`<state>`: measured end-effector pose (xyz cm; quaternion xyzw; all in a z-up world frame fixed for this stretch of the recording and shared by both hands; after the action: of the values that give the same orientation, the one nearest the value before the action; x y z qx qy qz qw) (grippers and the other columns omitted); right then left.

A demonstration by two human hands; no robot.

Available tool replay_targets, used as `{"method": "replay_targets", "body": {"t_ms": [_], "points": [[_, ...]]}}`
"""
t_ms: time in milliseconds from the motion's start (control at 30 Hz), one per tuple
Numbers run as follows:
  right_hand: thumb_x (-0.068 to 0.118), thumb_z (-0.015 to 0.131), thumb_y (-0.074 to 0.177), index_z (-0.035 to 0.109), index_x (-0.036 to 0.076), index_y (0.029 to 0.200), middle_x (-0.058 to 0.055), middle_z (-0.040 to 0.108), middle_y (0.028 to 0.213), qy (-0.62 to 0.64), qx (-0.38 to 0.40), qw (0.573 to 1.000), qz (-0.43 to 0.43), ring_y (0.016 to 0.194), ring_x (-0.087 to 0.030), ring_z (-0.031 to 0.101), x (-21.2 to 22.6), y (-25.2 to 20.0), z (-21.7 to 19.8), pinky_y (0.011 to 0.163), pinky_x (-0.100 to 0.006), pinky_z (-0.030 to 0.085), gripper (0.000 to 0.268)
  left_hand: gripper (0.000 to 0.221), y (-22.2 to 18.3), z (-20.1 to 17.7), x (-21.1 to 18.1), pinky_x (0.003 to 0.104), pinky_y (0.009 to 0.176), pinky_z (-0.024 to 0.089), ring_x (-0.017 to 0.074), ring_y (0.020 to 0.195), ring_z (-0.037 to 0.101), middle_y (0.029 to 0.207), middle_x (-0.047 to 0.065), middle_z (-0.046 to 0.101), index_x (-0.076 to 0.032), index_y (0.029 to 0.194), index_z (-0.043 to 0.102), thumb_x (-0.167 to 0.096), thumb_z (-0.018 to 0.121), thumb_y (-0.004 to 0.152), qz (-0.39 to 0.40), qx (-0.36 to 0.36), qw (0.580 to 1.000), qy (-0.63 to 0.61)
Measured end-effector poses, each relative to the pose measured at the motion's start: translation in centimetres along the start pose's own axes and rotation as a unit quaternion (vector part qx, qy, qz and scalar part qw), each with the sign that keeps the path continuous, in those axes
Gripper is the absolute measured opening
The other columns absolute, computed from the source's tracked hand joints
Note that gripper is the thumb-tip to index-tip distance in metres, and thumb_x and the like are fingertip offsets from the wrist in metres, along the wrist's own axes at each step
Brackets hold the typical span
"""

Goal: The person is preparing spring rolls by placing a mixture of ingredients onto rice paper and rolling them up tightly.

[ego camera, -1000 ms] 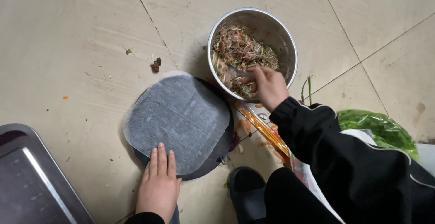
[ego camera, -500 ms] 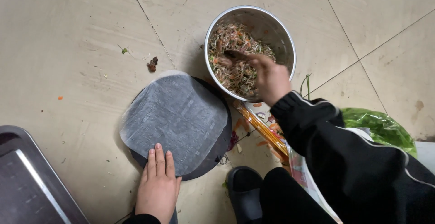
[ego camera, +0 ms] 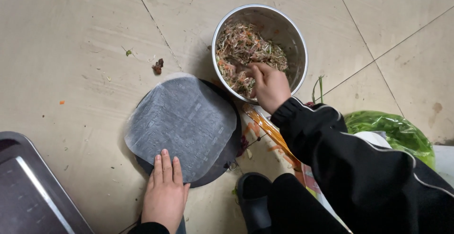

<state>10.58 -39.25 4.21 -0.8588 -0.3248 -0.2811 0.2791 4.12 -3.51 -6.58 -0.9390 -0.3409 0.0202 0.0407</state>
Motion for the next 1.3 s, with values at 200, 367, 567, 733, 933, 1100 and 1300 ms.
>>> {"method": "replay_targets", "body": {"t_ms": [200,367,567,733,933,1100,1300], "points": [[0.018,0.049,0.109,0.072,0.003,0.127,-0.007,0.082,0.105,0.104,0.019,0.991,0.081,0.045,-0.009,0.061,-0.9,-0.1,-0.9,0.037,-0.023,0.045,0.033,0.085,0.1,-0.2,0.0,0.043,0.119,0.038,0.0444,0.153,0.04,0.164,0.036,0.039,0.004,0.147,0.051,-0.053,0.062,0.085,0.004,0.003,1.0,0.0],[0.016,0.044,0.107,0.062,-0.008,0.133,-0.017,0.079,0.108,0.254,0.049,0.955,0.146,0.048,-0.016,0.059,-3.9,0.4,0.6,0.047,-0.026,0.053,0.041,0.085,0.1,-0.3,0.0,0.043,0.119,0.038,0.0446,0.153,0.041,0.164,0.036,0.041,0.004,0.146,0.052,-0.053,0.063,0.084,0.0,-0.009,1.0,0.006],[0.019,0.034,0.116,0.051,0.003,0.138,-0.01,0.076,0.112,0.484,0.12,0.822,0.274,0.065,-0.005,0.062,-9.5,4.3,3.5,0.04,-0.014,0.04,0.032,0.084,0.2,-0.4,-0.2,0.042,0.117,0.041,0.0449,0.152,0.041,0.163,0.036,0.041,0.004,0.146,0.052,-0.054,0.062,0.085,0.002,-0.006,1.0,0.005],[0.017,0.032,0.117,0.049,0.006,0.138,-0.014,0.076,0.112,0.536,0.188,0.768,0.295,0.046,-0.002,0.044,-12.0,5.5,5.7,0.034,-0.015,0.029,0.029,0.084,0.2,0.0,0.0,0.042,0.118,0.039,0.0434,0.154,0.04,0.164,0.035,0.04,0.003,0.147,0.051,-0.054,0.06,0.087,-0.004,0.003,1.0,-0.003],[0.015,0.035,0.115,0.046,0.005,0.145,-0.018,0.072,0.129,0.553,0.197,0.751,0.301,0.051,-0.003,0.05,-12.5,5.5,5.7,0.035,-0.015,0.029,0.034,0.076,0.7,-0.8,-0.2,0.041,0.111,0.047,0.0448,0.147,0.05,0.157,0.036,0.049,0.003,0.139,0.06,-0.052,0.064,0.087,-0.007,-0.017,0.999,0.033],[0.014,0.036,0.115,0.049,0.003,0.139,-0.017,0.073,0.126,0.53,0.178,0.774,0.296,0.046,-0.003,0.043,-11.7,4.7,4.3,0.034,-0.015,0.029,0.03,0.055,0.1,-0.6,-0.7,0.042,0.101,0.054,0.0465,0.135,0.059,0.151,0.038,0.053,-0.012,0.135,0.066,-0.037,0.064,0.086,0.001,0.016,1.0,-0.018],[0.015,0.037,0.115,0.048,0.006,0.138,-0.013,0.074,0.119,0.511,0.164,0.795,0.282,0.055,-0.002,0.049,-10.0,3.5,3.3,0.034,-0.014,0.031,0.028,0.04,0.9,-5.6,-2.6,0.051,0.114,0.043,0.0425,0.133,0.059,0.14,0.024,0.064,-0.005,0.115,0.073,-0.017,0.067,0.077,0.066,-0.049,0.991,-0.103]]}}
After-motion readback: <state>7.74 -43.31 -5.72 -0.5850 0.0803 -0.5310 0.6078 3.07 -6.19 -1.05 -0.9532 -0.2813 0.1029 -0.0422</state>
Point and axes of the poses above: each hand's wrist, its own y-axis towards the middle knuckle, its own z-axis out of the palm, x = y × z, the point moved 9 cm from there along y, towards the middle knuckle
